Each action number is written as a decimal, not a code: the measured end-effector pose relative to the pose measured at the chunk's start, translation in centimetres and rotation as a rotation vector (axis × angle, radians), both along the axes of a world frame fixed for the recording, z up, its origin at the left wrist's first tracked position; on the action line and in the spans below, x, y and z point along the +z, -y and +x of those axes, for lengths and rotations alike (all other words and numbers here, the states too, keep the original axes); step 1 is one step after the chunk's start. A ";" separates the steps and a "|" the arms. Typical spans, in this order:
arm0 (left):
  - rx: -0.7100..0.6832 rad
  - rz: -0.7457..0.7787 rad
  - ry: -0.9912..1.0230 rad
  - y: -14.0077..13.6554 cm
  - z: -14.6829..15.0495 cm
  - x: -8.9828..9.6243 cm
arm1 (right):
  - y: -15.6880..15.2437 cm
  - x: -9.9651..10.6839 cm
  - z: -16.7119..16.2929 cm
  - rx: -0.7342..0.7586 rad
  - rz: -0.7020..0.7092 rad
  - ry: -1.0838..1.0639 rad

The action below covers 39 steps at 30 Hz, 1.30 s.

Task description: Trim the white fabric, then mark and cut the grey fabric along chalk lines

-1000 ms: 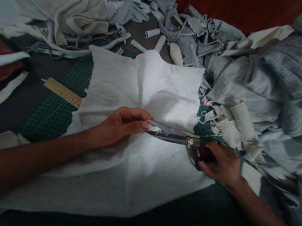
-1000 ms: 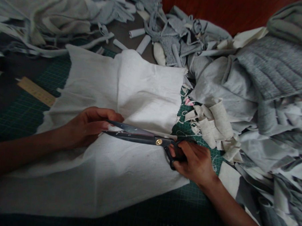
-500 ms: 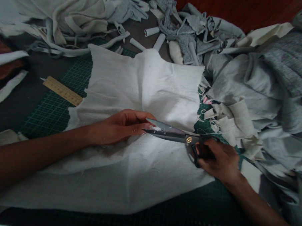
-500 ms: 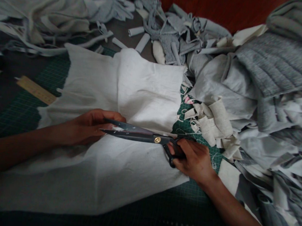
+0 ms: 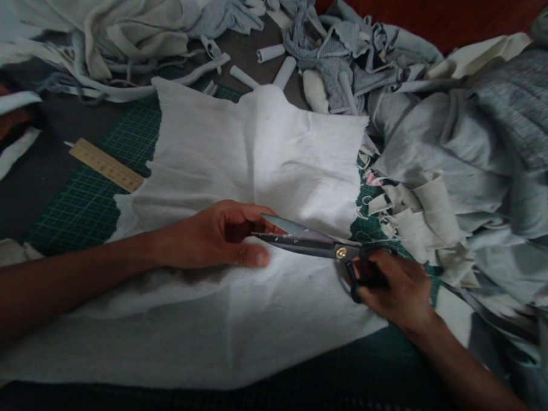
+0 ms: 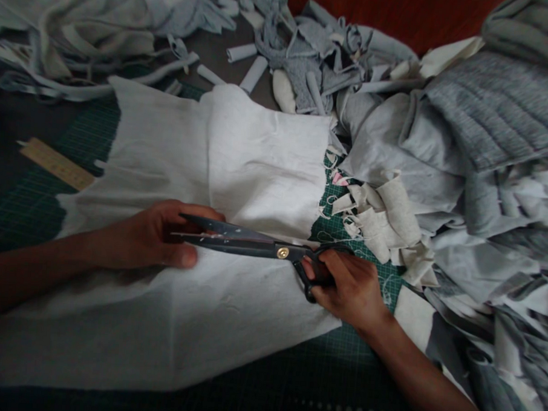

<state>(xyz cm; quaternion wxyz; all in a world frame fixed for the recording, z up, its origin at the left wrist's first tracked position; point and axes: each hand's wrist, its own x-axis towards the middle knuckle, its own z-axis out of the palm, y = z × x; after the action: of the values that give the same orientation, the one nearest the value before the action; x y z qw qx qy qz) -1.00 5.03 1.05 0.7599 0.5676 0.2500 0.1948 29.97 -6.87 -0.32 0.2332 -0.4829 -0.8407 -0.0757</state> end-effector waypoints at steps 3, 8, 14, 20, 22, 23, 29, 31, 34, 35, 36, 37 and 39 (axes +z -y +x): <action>0.048 0.049 -0.021 0.3 0.1 -0.2 | 0.0 0.0 0.1 0.020 0.004 0.000; 0.084 0.094 -0.006 0.6 0.0 -0.6 | -0.1 0.1 0.1 0.059 0.018 -0.018; 0.097 0.171 -0.016 0.4 -0.2 -0.8 | 0.0 0.3 -0.2 0.052 -0.001 -0.049; 0.123 0.195 -0.021 0.4 -0.5 -1.2 | 0.0 0.3 -0.3 0.017 -0.008 0.001; 0.115 0.154 -0.031 0.4 -0.5 -1.1 | -0.1 0.2 -0.2 0.026 0.015 -0.011; 0.110 0.142 -0.037 0.4 -0.5 -1.1 | -0.1 0.2 -0.2 0.030 0.021 -0.018; 0.072 0.193 -0.020 0.3 -0.6 -0.9 | -0.3 0.5 -0.2 0.053 0.007 -0.015; 0.067 0.220 -0.024 0.3 -0.6 -0.9 | -0.2 0.5 -0.1 0.052 -0.007 -0.011; 0.062 0.235 -0.020 0.3 -0.6 -1.0 | -0.2 0.2 0.1 0.047 -0.019 -0.010; 0.050 0.236 -0.007 0.3 -0.5 -1.0 | -0.2 0.1 0.2 0.054 -0.017 -0.007; 0.038 0.240 0.011 0.3 -0.5 -1.0 | -0.1 0.1 0.3 0.062 -0.015 -0.005; 0.027 0.250 0.027 0.3 -0.5 -1.0 | -0.1 0.0 0.4 0.071 -0.014 -0.003; 0.018 0.267 0.042 0.3 -0.4 -1.0 | -0.1 -0.1 0.5 0.077 -0.021 0.001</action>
<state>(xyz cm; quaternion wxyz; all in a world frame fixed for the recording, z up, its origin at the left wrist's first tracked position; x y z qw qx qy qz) -1.41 4.71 0.02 0.6810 0.6570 0.2109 0.2451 30.50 -6.80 -0.41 0.2306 -0.4527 -0.8593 -0.0583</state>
